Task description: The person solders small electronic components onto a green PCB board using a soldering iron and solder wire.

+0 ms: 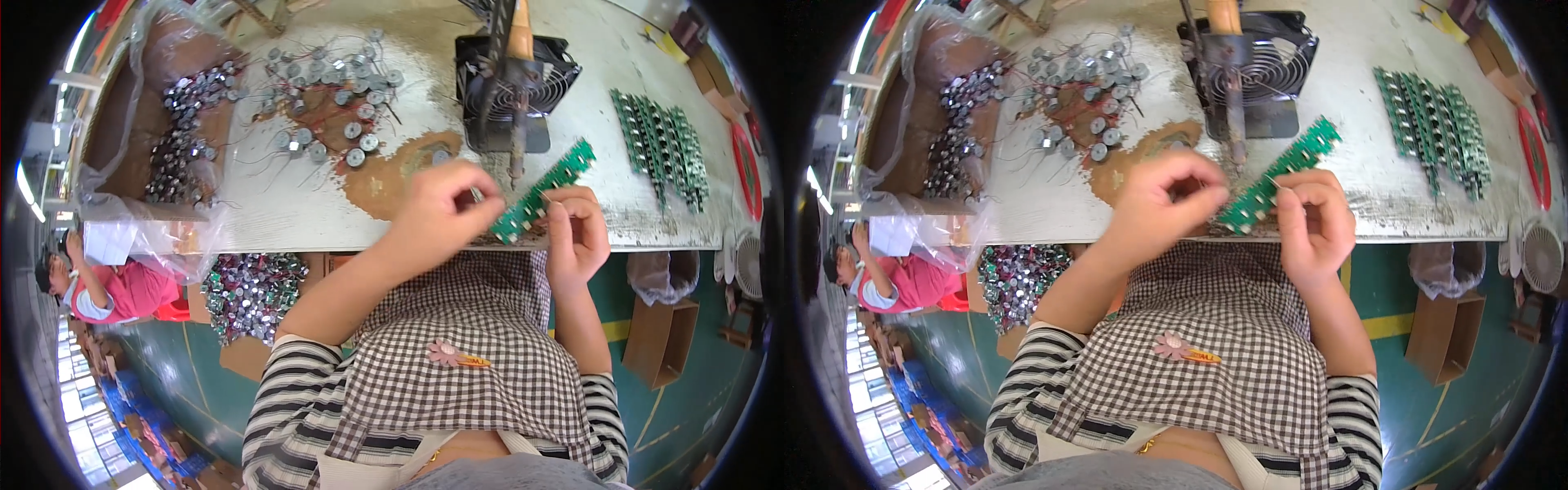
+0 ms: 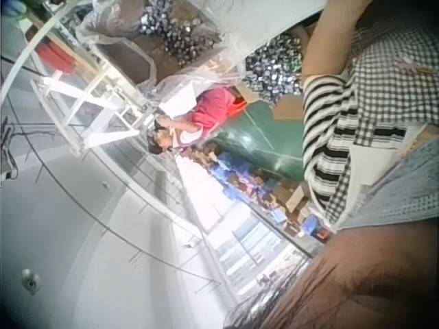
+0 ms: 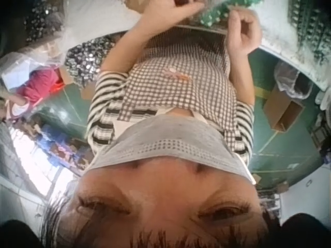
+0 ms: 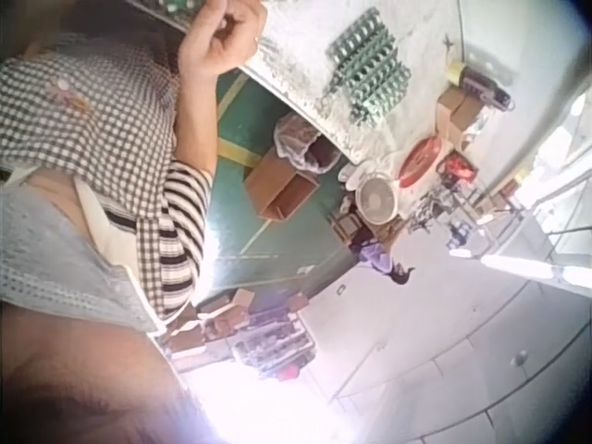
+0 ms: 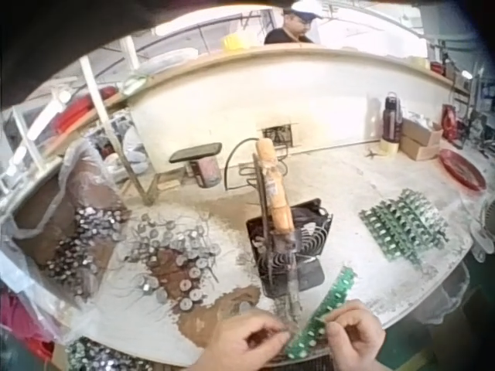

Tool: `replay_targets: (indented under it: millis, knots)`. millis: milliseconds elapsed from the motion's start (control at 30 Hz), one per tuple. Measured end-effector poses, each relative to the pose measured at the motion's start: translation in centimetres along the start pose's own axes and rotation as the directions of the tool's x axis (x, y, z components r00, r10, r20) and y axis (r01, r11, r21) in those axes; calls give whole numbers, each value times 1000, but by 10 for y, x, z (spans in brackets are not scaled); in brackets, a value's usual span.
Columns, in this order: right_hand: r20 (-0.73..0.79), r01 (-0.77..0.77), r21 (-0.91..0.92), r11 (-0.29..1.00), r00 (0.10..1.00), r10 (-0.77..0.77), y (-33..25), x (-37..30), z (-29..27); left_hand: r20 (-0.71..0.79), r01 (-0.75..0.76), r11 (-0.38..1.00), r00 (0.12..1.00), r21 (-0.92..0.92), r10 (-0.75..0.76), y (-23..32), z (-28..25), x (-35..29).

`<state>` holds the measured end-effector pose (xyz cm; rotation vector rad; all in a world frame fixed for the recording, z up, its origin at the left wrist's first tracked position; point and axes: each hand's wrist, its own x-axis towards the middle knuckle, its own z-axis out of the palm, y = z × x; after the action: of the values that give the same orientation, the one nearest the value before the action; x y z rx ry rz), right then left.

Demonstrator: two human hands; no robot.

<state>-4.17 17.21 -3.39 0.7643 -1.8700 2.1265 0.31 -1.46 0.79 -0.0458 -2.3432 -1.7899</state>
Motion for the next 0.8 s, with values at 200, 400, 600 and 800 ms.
replay_targets:
  millis: [200,400,600,800]
  knots:
    - [-38,-23,-10,1000,999,23,9,-1,-5,-352,32,584,824,811,444,-10,-111,40]
    - [-8,-26,-37,999,1000,26,11,2,-2,-145,79,235,950,969,276,-41,-152,62]
    - [5,-21,-39,999,1000,22,13,2,-3,-299,61,471,842,880,448,-55,-164,70]
    - [-2,-31,-55,998,1000,31,11,1,-1,-645,-255,783,453,568,616,-23,-160,56]
